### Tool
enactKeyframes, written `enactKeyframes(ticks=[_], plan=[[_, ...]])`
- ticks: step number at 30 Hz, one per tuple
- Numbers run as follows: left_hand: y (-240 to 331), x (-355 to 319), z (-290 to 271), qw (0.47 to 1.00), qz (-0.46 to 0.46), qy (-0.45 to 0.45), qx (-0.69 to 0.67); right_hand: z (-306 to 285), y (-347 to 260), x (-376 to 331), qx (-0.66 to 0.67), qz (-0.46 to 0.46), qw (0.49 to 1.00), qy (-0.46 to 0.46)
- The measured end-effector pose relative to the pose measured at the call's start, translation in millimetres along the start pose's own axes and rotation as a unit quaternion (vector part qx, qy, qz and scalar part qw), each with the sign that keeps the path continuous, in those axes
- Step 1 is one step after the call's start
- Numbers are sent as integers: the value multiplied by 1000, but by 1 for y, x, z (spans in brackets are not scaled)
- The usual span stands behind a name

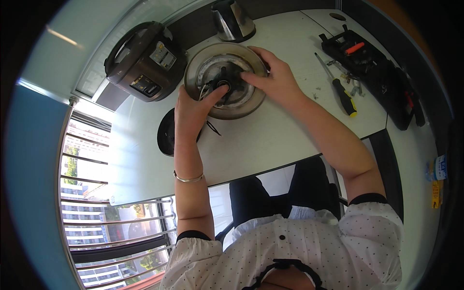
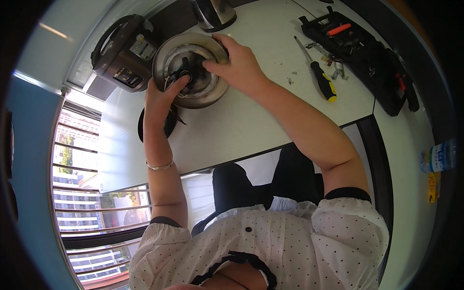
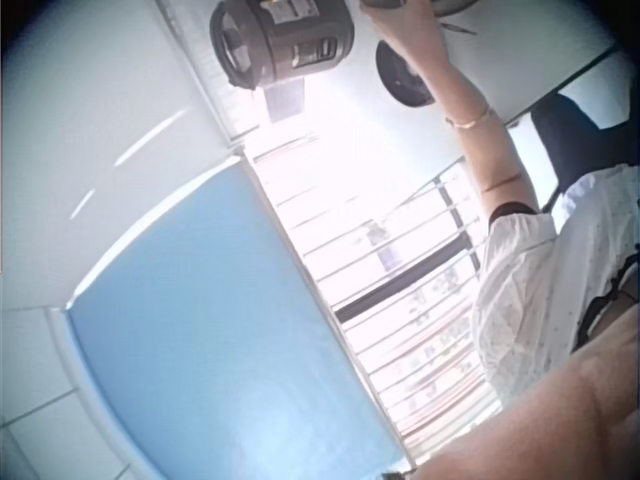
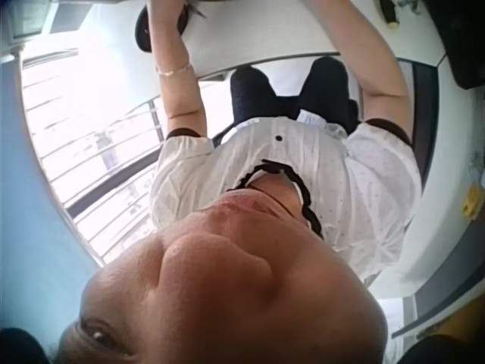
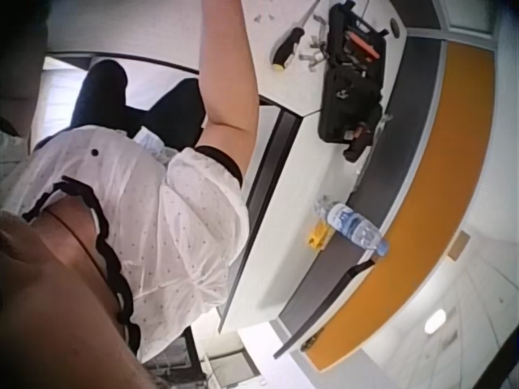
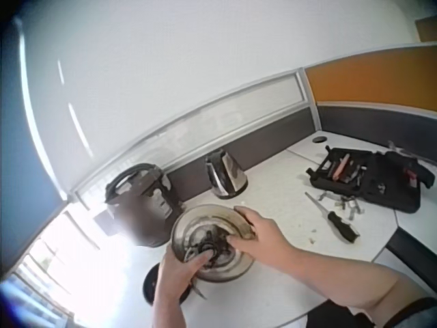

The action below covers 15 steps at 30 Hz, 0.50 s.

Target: The person assembles an electric kettle by hand, connecting wires to the heating element and securing the base. They then attach the kettle body to the base and test the fit.

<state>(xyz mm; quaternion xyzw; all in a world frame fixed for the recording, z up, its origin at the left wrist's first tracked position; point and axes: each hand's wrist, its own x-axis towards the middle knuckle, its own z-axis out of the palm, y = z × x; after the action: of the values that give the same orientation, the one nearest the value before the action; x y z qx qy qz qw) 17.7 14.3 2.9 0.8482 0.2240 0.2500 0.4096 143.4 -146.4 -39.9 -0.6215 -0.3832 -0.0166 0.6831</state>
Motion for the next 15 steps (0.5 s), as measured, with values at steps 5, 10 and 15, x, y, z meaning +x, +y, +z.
enactKeyframes(ticks=[5,10,15], plan=[[-2,-2,1,999,2,7,-51,3,-6,-3,-9,25,1000,3],[-5,-3,1,998,-12,12,-63,4,-4,-4,-20,8,1000,10],[-12,0,4,998,-8,11,-61,6,-3,-4,-45,-24,999,18]])
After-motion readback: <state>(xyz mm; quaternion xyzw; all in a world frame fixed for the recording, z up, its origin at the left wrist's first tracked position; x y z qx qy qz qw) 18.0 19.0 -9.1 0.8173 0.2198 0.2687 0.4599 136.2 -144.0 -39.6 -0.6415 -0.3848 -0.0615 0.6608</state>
